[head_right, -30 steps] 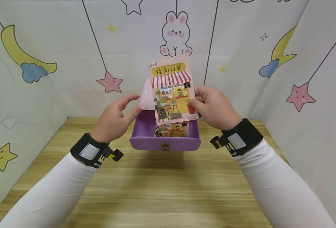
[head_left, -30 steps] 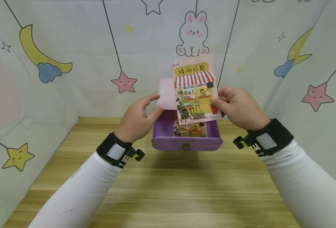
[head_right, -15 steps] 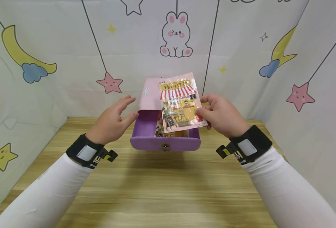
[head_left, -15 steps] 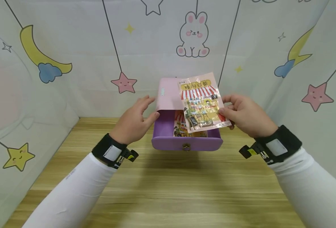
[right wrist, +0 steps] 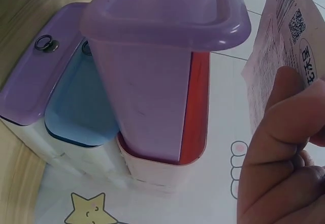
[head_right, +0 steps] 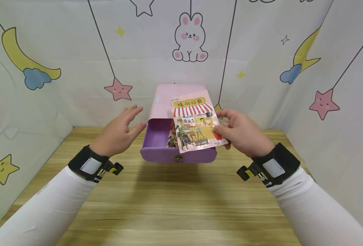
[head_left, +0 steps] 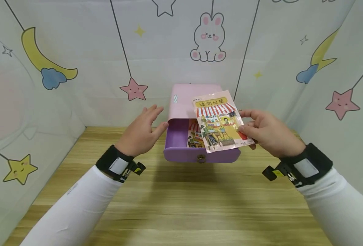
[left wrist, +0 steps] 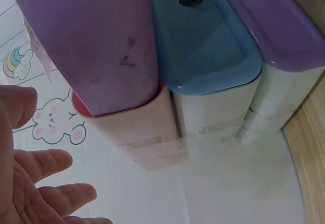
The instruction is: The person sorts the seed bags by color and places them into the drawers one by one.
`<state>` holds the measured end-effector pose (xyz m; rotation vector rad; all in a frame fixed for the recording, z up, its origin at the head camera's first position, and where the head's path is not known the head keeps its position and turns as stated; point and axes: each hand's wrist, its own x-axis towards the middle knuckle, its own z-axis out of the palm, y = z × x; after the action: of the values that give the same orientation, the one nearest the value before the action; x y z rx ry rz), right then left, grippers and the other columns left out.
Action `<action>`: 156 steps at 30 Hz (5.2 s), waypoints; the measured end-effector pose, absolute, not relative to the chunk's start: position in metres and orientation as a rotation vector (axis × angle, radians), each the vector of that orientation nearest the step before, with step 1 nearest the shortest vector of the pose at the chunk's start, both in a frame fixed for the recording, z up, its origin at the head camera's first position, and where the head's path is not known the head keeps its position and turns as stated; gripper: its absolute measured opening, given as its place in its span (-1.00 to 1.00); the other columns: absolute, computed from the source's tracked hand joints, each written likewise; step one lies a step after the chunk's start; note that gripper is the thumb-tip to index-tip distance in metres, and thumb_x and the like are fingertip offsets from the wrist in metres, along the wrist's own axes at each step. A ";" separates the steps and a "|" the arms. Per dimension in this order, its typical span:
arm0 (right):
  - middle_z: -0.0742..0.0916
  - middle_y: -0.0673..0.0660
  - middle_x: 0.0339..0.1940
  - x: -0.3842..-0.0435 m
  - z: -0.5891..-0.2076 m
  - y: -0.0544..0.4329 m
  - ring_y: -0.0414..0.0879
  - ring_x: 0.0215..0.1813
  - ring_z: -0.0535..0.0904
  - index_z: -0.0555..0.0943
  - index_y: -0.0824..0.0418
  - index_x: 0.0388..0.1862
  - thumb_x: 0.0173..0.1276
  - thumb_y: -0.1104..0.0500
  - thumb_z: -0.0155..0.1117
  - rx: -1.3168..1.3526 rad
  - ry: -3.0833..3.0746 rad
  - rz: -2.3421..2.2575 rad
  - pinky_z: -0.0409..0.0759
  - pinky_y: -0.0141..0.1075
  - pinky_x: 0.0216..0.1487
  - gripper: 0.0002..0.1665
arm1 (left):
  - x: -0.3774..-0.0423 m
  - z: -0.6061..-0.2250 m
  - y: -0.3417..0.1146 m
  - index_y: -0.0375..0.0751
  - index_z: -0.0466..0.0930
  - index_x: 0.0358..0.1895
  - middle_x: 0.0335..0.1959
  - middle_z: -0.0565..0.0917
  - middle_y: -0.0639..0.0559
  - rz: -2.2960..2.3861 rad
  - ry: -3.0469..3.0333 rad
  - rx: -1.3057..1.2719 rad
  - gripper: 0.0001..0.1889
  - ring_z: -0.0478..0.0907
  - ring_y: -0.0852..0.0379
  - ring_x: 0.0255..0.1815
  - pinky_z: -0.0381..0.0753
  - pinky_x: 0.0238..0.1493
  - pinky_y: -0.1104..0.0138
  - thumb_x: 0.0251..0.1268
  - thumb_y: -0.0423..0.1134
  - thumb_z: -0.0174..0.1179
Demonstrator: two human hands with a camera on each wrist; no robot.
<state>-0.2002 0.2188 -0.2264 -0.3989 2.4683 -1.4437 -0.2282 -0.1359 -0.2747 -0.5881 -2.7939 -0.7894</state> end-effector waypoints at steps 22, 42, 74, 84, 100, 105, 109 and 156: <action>0.78 0.13 -0.18 -0.193 -0.233 0.230 -0.12 -0.42 0.66 0.05 0.17 0.53 0.50 0.14 0.06 -0.424 2.203 -1.500 0.49 -0.34 -0.60 -0.28 | -0.231 -0.278 -0.144 -0.06 -0.02 0.54 0.57 -0.05 -0.22 -0.650 -2.925 -0.499 -0.22 -0.21 -0.38 0.55 -0.14 0.49 -0.25 0.42 0.32 -0.26; 0.78 0.15 -0.14 -0.195 -0.237 0.241 -0.18 -0.36 0.68 0.06 0.41 0.47 0.49 0.21 0.05 -0.596 1.992 -1.451 0.46 -0.45 -0.61 -0.31 | -0.234 -0.277 -0.145 -0.04 -0.05 0.55 0.58 -0.08 -0.21 -0.649 -2.986 -0.434 -0.20 -0.24 -0.42 0.54 -0.23 0.46 -0.30 0.40 0.36 -0.31; 0.79 0.09 -0.14 -0.207 -0.240 0.237 -0.17 -0.38 0.63 0.16 0.31 0.48 0.51 0.09 0.03 -0.412 2.063 -1.439 0.36 -0.40 -0.58 -0.34 | -0.236 -0.283 -0.145 -0.01 -0.04 0.55 0.58 -0.10 -0.18 -0.638 -3.010 -0.431 -0.20 -0.26 -0.41 0.55 -0.24 0.46 -0.30 0.39 0.38 -0.35; 0.77 0.07 -0.08 -0.210 -0.241 0.230 -0.21 -0.36 0.58 0.13 0.29 0.49 0.49 0.05 0.06 -0.318 2.072 -1.513 0.38 -0.42 -0.54 -0.29 | -0.235 -0.283 -0.144 -0.03 -0.03 0.54 0.58 -0.10 -0.20 -0.639 -3.015 -0.434 -0.22 -0.26 -0.41 0.54 -0.24 0.46 -0.30 0.41 0.35 -0.32; 0.76 0.03 -0.16 -0.215 -0.250 0.222 -0.30 -0.57 0.41 -0.08 0.33 0.54 0.53 0.10 -0.01 -0.295 2.093 -1.626 0.47 -0.46 -0.49 -0.22 | -0.239 -0.285 -0.146 -0.04 -0.02 0.54 0.58 -0.10 -0.20 -0.644 -3.011 -0.429 -0.21 -0.26 -0.41 0.54 -0.25 0.45 -0.31 0.40 0.36 -0.32; 0.73 0.00 -0.23 -0.216 -0.251 0.219 -0.31 -0.54 0.42 -0.11 0.35 0.54 0.52 0.14 0.00 -0.280 2.062 -1.662 0.49 -0.46 -0.43 -0.21 | -0.241 -0.286 -0.146 -0.04 -0.01 0.54 0.58 -0.10 -0.20 -0.641 -3.007 -0.430 -0.22 -0.26 -0.42 0.54 -0.24 0.46 -0.31 0.41 0.35 -0.31; 0.70 -0.01 -0.24 -0.218 -0.252 0.217 -0.30 -0.49 0.43 -0.10 0.35 0.54 0.52 0.18 -0.01 -0.274 2.046 -1.681 0.49 -0.45 -0.41 -0.22 | -0.242 -0.286 -0.147 -0.04 0.00 0.54 0.58 -0.09 -0.20 -0.641 -3.006 -0.433 -0.22 -0.26 -0.41 0.54 -0.24 0.46 -0.31 0.41 0.34 -0.31; 0.47 0.38 0.33 -0.221 -0.248 0.199 -0.23 -0.18 0.64 0.06 0.35 0.51 0.52 0.25 -0.02 -0.339 2.171 -1.582 0.64 -0.41 -0.20 -0.33 | -0.242 -0.286 -0.147 -0.06 0.03 0.53 0.58 -0.08 -0.21 -0.634 -3.004 -0.450 -0.23 -0.26 -0.41 0.54 -0.24 0.46 -0.31 0.42 0.33 -0.27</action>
<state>-0.2208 0.1993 -0.2479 -0.3393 2.1705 -1.5823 -0.2425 -0.1465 -0.2858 -0.4498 -3.0039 -0.6341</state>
